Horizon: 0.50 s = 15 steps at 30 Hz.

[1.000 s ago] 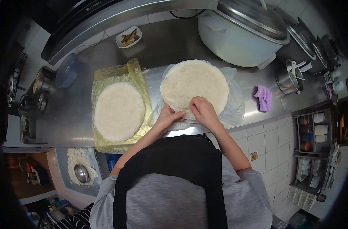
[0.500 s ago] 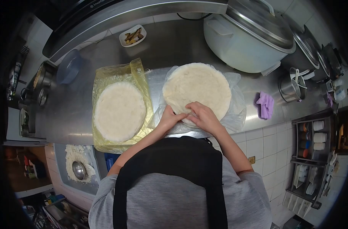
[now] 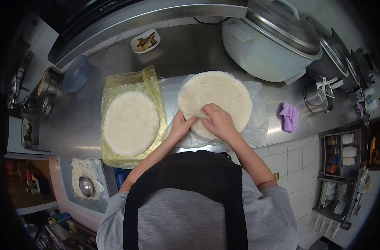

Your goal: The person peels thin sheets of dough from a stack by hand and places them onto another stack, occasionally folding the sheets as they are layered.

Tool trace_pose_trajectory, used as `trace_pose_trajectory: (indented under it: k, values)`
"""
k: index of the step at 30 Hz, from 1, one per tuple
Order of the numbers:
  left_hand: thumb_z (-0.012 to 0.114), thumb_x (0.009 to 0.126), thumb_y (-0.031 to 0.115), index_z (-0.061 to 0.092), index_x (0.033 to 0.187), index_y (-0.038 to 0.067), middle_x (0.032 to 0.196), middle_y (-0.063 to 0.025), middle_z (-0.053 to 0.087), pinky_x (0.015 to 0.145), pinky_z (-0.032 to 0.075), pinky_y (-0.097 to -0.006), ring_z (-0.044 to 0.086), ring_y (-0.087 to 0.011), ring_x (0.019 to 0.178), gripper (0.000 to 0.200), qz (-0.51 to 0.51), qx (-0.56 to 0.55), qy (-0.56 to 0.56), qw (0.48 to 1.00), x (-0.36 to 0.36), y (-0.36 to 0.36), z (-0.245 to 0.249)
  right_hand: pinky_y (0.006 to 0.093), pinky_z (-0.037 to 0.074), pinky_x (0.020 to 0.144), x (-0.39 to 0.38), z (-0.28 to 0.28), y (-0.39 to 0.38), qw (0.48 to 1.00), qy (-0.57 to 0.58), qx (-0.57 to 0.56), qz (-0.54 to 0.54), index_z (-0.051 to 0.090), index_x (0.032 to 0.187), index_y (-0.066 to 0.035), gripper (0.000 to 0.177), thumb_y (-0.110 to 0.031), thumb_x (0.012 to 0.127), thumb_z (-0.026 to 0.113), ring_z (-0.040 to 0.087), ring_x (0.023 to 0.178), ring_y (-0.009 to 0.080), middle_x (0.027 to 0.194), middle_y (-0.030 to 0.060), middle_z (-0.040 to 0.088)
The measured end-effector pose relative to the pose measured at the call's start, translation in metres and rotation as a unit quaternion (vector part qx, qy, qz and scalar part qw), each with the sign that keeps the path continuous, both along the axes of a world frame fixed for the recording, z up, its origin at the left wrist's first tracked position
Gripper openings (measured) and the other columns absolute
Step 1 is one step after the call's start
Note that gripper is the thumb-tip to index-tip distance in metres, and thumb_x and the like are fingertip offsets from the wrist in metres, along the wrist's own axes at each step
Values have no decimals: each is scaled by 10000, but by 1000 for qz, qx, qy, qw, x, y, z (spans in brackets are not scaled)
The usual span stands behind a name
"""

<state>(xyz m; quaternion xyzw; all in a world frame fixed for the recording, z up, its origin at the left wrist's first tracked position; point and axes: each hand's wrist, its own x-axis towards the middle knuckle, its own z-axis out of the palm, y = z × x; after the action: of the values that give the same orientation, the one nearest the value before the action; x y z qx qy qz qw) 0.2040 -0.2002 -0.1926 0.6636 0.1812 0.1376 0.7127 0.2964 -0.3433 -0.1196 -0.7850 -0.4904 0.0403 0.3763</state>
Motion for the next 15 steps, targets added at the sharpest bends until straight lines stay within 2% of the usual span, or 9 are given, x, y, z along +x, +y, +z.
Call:
trace_pose_trajectory:
  k: [2, 4, 5, 7, 11, 13, 14, 15]
  values:
    - [640, 716, 55, 373, 1276, -8, 1204, -187, 532, 926, 414, -306, 535, -238, 1104, 624, -18, 30, 40, 999, -1, 4, 3, 369, 463, 630, 1, -1, 8, 1000, 7, 6, -5, 572, 830, -12, 118, -88, 756, 623, 599, 715, 288, 803, 141, 582]
    - [647, 724, 67, 405, 1261, -5, 1142, -180, 579, 903, 430, -320, 566, -244, 1059, 593, -4, 110, 62, 992, -2, 5, 5, 394, 471, 634, 7, -5, 15, 998, -33, -59, 20, 561, 772, -33, 103, -119, 759, 616, 598, 717, 317, 769, 119, 590]
    - [647, 724, 67, 405, 1261, -5, 1142, -180, 579, 903, 430, -320, 566, -244, 1059, 593, -1, 111, 62, 992, -1, 5, 3, 394, 471, 634, 10, -4, 16, 998, -33, -57, 23, 561, 772, -33, 103, -119, 759, 616, 598, 717, 317, 769, 119, 590]
    - [644, 727, 76, 398, 1269, -6, 1097, -194, 603, 883, 445, -343, 588, -275, 1032, 601, 62, 94, -68, 991, 2, 1, -3, 399, 468, 625, 16, 1, 15, 998, -34, -5, -43, 558, 736, -33, 104, -117, 765, 612, 597, 696, 319, 732, 118, 591]
    - [642, 732, 98, 392, 1277, 2, 1078, -207, 608, 878, 449, -359, 591, -309, 1031, 607, 44, 124, -66, 989, 5, 9, -1, 404, 469, 644, 19, 6, 10, 994, 4, -53, -92, 559, 770, -34, 106, -123, 760, 616, 597, 735, 317, 762, 129, 591]
    - [637, 738, 117, 380, 1286, 18, 1073, -225, 604, 867, 456, -368, 591, -337, 1021, 614, 18, 128, -17, 991, 6, 13, 3, 408, 471, 668, 15, 6, 15, 997, -28, -57, -36, 554, 802, -37, 120, -128, 756, 617, 597, 789, 307, 794, 138, 592]
    - [637, 738, 117, 380, 1286, 18, 1073, -225, 604, 867, 456, -368, 591, -337, 1021, 614, 13, 129, -18, 991, 7, 14, 5, 408, 471, 668, 12, 8, 18, 997, -28, -56, -41, 554, 802, -37, 120, -128, 756, 617, 597, 789, 307, 794, 138, 592]
    - [623, 743, 85, 391, 1277, 5, 1109, -189, 587, 890, 438, -341, 569, -277, 1044, 588, 3, 122, 9, 992, 7, 15, 13, 410, 472, 678, 7, 11, 24, 998, -35, -53, -23, 554, 818, -39, 128, -130, 753, 616, 595, 807, 302, 808, 139, 593]
